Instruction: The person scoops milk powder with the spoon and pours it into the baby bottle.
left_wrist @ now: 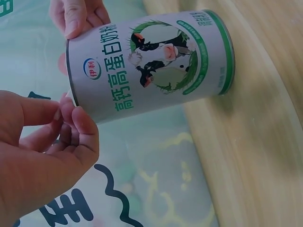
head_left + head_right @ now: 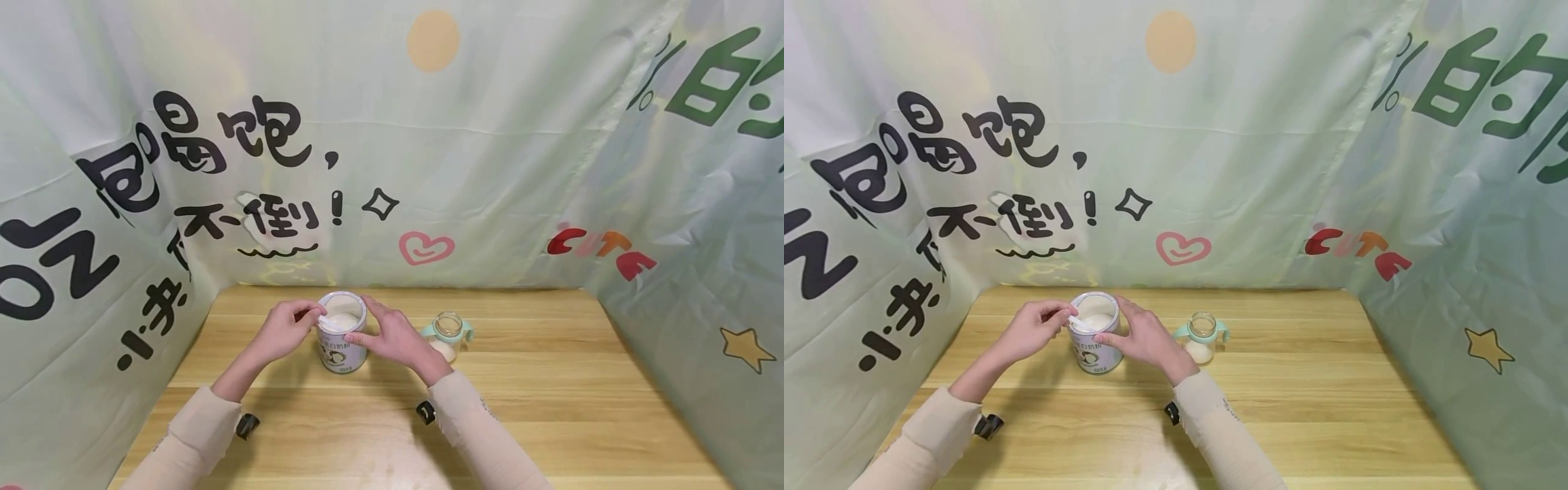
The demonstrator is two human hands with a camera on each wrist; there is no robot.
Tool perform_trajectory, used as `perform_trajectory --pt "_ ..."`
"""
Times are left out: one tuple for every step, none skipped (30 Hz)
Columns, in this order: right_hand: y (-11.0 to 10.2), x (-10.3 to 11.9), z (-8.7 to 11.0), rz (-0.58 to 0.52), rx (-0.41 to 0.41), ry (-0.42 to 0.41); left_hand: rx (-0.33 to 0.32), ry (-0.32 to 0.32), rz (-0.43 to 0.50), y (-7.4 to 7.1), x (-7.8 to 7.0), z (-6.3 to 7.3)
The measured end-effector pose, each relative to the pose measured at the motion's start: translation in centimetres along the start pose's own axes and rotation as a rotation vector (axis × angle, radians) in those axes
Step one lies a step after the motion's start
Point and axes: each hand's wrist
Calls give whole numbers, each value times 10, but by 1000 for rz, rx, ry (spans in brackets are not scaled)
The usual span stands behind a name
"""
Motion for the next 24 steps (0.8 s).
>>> perform_trajectory --pt "0 0 0 0 0 1 -6 -2 -3 0 0 0" --pt "0 0 0 0 -1 1 -16 -6 -3 0 0 0" --pt "0 0 0 0 -1 2 -27 -10 -3 1 0 0" --pt "0 0 0 -1 -1 4 -40 -12 -3 1 0 0" --pt "0 0 0 -1 -1 5 -52 -9 -7 1 0 0" --pt "0 0 0 1 -2 4 -68 -11 -8 1 0 -1" --pt "0 0 0 0 -3 2 -83 -13 -11 1 0 -1" --pt "0 0 0 0 -4 1 -100 -17 -13 1 0 -1" --pt "0 0 0 1 -6 0 -114 -18 -18 1 0 -1" --pt "0 0 0 2 -6 -2 -127 -21 -19 0 0 -1" --pt "0 0 0 4 -6 -2 -138 -26 -22 0 0 -1" --pt "0 0 0 6 -8 -4 -149 -33 -20 0 0 -1" --pt "0 0 0 5 -7 -3 -156 -37 -20 0 0 -1" --pt "0 0 0 7 -6 -1 -163 -41 -16 -1 1 -1" --pt "1 0 -1 8 -5 0 -168 -43 -13 -1 1 -1" --pt "1 0 -1 11 -4 2 -172 -42 -10 -1 1 -1" --pt "1 0 -1 12 -5 2 -176 -42 -10 -1 1 -1" --pt "1 0 -1 14 -8 0 -179 -40 -7 -1 1 -1" --pt "1 0 -1 14 -8 1 -184 -37 -7 -1 2 -2" --pt "1 0 -1 16 -11 -1 -189 -32 -8 0 2 -2" --pt "1 0 -1 16 -13 -2 -194 -25 -11 0 2 -2" --pt "1 0 -1 15 -15 -4 -199 -20 -15 0 3 -2" --pt "1 0 -1 14 -16 -6 -204 -14 -20 1 2 -2" --pt "1 0 -1 14 -16 -7 -209 -6 -25 1 2 -2"
Point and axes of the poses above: each hand's wrist, its own z-axis away from the middle knuckle, its own y-axis out of the palm, x = y × z, and after that the axes turned 2 degrees about -y, right-handed
